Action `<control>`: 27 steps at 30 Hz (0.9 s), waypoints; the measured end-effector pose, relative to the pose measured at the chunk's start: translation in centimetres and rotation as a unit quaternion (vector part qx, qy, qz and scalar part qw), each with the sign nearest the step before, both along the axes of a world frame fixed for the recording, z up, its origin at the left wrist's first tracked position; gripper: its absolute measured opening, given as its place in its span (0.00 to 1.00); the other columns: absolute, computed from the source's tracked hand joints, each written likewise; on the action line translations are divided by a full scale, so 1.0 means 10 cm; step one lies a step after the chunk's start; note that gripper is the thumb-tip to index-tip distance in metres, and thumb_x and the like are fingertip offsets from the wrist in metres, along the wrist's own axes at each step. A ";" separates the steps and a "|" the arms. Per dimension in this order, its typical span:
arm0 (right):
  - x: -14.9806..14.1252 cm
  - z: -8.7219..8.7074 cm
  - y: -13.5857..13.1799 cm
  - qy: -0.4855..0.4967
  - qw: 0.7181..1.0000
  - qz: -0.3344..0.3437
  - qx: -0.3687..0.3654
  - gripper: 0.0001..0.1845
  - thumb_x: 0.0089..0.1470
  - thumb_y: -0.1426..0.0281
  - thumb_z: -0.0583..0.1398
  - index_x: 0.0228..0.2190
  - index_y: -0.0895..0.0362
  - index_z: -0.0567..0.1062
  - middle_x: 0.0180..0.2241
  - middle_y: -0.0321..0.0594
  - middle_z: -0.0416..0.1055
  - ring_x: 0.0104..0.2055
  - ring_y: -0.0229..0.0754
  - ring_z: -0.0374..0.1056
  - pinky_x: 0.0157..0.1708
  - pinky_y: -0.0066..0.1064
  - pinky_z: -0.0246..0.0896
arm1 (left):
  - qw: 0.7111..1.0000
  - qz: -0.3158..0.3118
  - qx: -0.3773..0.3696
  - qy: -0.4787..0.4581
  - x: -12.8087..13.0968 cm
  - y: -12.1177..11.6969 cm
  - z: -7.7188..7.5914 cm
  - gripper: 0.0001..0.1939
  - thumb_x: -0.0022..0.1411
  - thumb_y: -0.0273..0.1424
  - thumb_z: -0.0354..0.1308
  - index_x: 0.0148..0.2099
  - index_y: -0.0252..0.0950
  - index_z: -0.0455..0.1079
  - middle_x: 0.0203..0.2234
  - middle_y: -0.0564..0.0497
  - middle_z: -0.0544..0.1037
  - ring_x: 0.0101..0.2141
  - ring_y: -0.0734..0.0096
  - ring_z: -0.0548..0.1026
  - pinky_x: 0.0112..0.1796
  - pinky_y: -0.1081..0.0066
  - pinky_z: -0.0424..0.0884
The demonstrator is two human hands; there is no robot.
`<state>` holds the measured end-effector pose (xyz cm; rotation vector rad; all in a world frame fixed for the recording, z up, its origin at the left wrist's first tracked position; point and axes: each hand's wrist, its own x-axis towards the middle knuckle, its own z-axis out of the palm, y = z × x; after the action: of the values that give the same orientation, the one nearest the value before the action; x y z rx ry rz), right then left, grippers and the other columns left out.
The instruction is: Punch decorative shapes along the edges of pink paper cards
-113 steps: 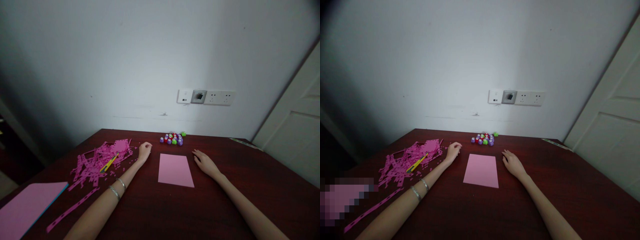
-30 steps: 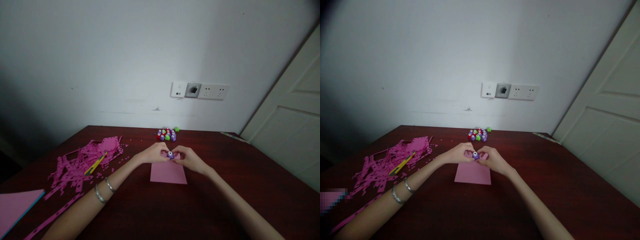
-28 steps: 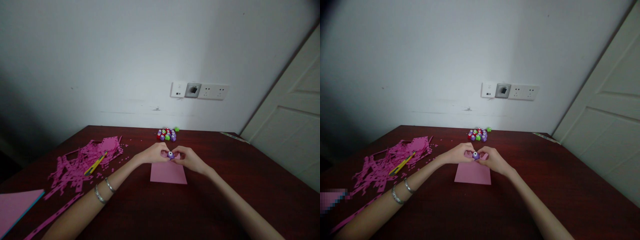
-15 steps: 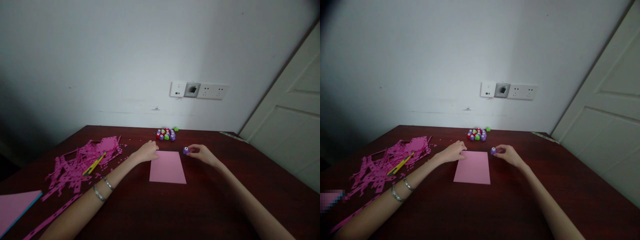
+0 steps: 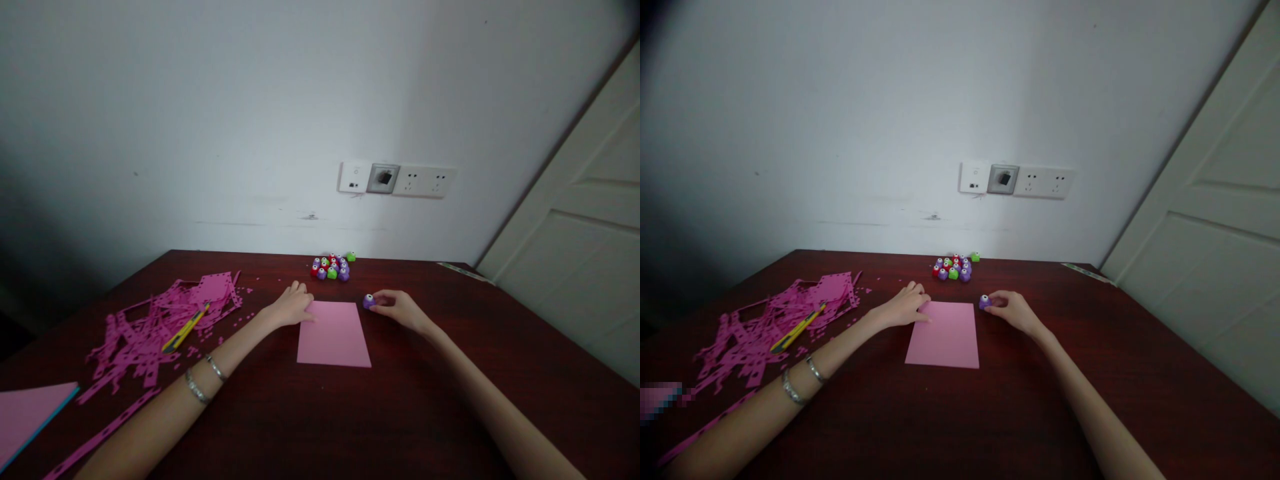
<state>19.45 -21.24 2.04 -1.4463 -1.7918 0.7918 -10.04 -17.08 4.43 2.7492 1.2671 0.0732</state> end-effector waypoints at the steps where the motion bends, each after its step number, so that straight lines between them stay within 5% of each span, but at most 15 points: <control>1: 0.00 0.00 0.00 -0.001 1.000 -0.002 0.001 0.14 0.43 0.66 0.63 0.34 0.59 0.75 0.33 0.43 0.76 0.36 0.45 0.72 0.40 0.37 0.66 | 1.000 -0.003 0.002 0.002 0.00 0.00 0.00 0.21 0.51 0.44 0.58 0.43 0.36 0.69 0.40 0.43 0.67 0.43 0.56 0.61 0.41 0.64 0.60; 15: -0.02 -0.01 0.00 -0.007 1.000 -0.006 -0.003 0.14 0.43 0.66 0.63 0.34 0.59 0.74 0.34 0.43 0.76 0.37 0.45 0.72 0.40 0.35 0.66 | 0.999 0.017 0.035 -0.024 0.04 0.04 -0.07 0.24 0.45 0.44 0.63 0.40 0.34 0.64 0.38 0.44 0.69 0.41 0.56 0.65 0.38 0.67 0.61; 23: -0.02 -0.05 0.03 0.002 1.000 -0.012 0.000 0.15 0.43 0.65 0.63 0.34 0.59 0.75 0.35 0.42 0.76 0.37 0.45 0.72 0.41 0.34 0.65 | 0.991 0.035 -0.066 -0.112 0.03 0.05 -0.09 0.27 0.46 0.35 0.62 0.49 0.34 0.63 0.42 0.43 0.72 0.42 0.59 0.70 0.39 0.69 0.64; 27: -0.02 -0.10 0.06 -0.004 0.999 -0.051 0.002 0.14 0.41 0.65 0.64 0.33 0.59 0.76 0.32 0.42 0.76 0.35 0.45 0.72 0.38 0.34 0.65 | 0.976 0.039 -0.082 -0.198 0.01 0.12 -0.13 0.18 0.50 0.28 0.54 0.45 0.31 0.69 0.39 0.44 0.75 0.38 0.63 0.73 0.38 0.71 0.65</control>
<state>19.25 -20.63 1.07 -1.5277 -1.7098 0.7290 -9.90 -15.93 3.08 2.3864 1.2052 0.4755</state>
